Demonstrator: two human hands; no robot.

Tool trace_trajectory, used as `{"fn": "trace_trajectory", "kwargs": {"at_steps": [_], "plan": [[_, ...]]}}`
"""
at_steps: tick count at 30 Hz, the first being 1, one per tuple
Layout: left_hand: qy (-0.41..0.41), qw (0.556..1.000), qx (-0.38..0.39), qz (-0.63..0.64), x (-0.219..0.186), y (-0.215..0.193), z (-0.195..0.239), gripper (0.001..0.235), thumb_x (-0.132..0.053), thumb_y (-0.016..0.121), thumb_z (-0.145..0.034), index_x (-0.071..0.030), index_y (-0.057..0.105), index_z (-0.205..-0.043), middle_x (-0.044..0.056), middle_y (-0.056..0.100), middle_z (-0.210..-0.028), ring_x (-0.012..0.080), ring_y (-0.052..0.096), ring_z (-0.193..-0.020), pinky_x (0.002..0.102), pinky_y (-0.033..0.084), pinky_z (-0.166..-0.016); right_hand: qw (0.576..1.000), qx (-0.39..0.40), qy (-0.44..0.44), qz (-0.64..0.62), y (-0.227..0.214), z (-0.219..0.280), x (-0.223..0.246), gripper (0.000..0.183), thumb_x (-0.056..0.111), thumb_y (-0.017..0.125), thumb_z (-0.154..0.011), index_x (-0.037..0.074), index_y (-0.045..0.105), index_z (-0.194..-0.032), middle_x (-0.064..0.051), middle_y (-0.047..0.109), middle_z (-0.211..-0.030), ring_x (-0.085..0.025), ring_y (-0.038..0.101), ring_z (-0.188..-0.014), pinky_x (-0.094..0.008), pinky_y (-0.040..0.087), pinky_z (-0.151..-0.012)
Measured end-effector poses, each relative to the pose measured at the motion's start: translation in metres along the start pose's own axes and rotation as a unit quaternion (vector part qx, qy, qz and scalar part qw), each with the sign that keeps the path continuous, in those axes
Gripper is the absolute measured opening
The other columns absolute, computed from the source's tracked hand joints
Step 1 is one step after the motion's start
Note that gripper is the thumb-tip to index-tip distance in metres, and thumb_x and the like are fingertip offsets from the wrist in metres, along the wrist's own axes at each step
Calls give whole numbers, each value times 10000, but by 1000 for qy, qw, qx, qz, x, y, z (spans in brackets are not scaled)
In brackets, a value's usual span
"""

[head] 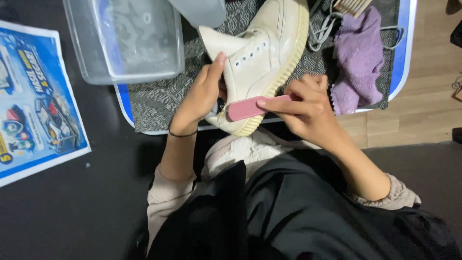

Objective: The person cleans a white sneaker using a brush and a purple cloth. They scrub the sole and upper parts of the shoe, wipe it down, and dip the brush into a container of water.

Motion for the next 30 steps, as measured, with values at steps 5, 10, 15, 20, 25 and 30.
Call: {"fn": "trace_trajectory", "kwargs": {"at_steps": [5, 10, 15, 20, 25, 30], "plan": [[18, 1000, -14, -8, 2, 13, 2, 682, -469, 311, -1090, 35, 683, -821, 128, 617, -682, 235, 692, -634, 343, 618, -614, 992, -94, 87, 10, -34, -9, -31, 259, -20, 780, -1002, 169, 850, -1164, -113, 507, -775, -310, 461, -697, -442, 395, -795], [67, 995, -28, -74, 13, 14, -3, 628, -376, 368, -1117, -30, 614, -654, 59, 536, -669, 212, 548, -725, 372, 508, -762, 978, -118, 164, -42, -19, 2, 3, 311, 18, 796, -932, 155, 795, -1211, -93, 521, -648, -275, 540, -555, -346, 429, -590], [128, 986, -29, -103, 36, 13, -15, 668, -356, 390, -1131, -97, 515, -529, 0, 434, -514, 158, 412, -543, 306, 406, -555, 974, -116, 140, 135, -39, -7, -8, 283, 2, 774, -941, 103, 820, -1202, -126, 568, -698, -336, 616, -606, -404, 476, -567], [146, 979, -44, -138, 16, 27, 0, 705, -349, 393, -1130, -88, 558, -497, 29, 428, -427, 155, 390, -487, 307, 373, -491, 969, -84, 127, 195, -32, -1, -8, 254, 128, 782, -939, 220, 826, -1171, -49, 544, -679, -272, 616, -557, -346, 491, -517], [171, 957, -42, -232, -8, 59, 16, 724, -344, 399, -1103, 65, 643, -558, 291, 541, -509, 335, 496, -466, 437, 426, -530, 979, -82, 128, 133, -36, -9, -23, 158, 91, 755, -953, 160, 839, -1068, -99, 588, -669, -321, 652, -612, -380, 497, -549], [167, 946, -32, -276, -3, 64, 11, 736, -385, 349, -1094, 69, 572, -558, 249, 545, -573, 357, 554, -552, 495, 416, -729, 981, -87, 123, 124, -39, -14, -37, 183, 47, 776, -991, 102, 820, -1160, -96, 603, -673, -252, 535, -565, -351, 386, -493]]}}
Point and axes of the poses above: each hand's wrist, its own z-axis away from the middle knuckle, its own y-axis out of the palm, x = y × z, the point moved 6 cm from there along -z, towards the middle knuckle
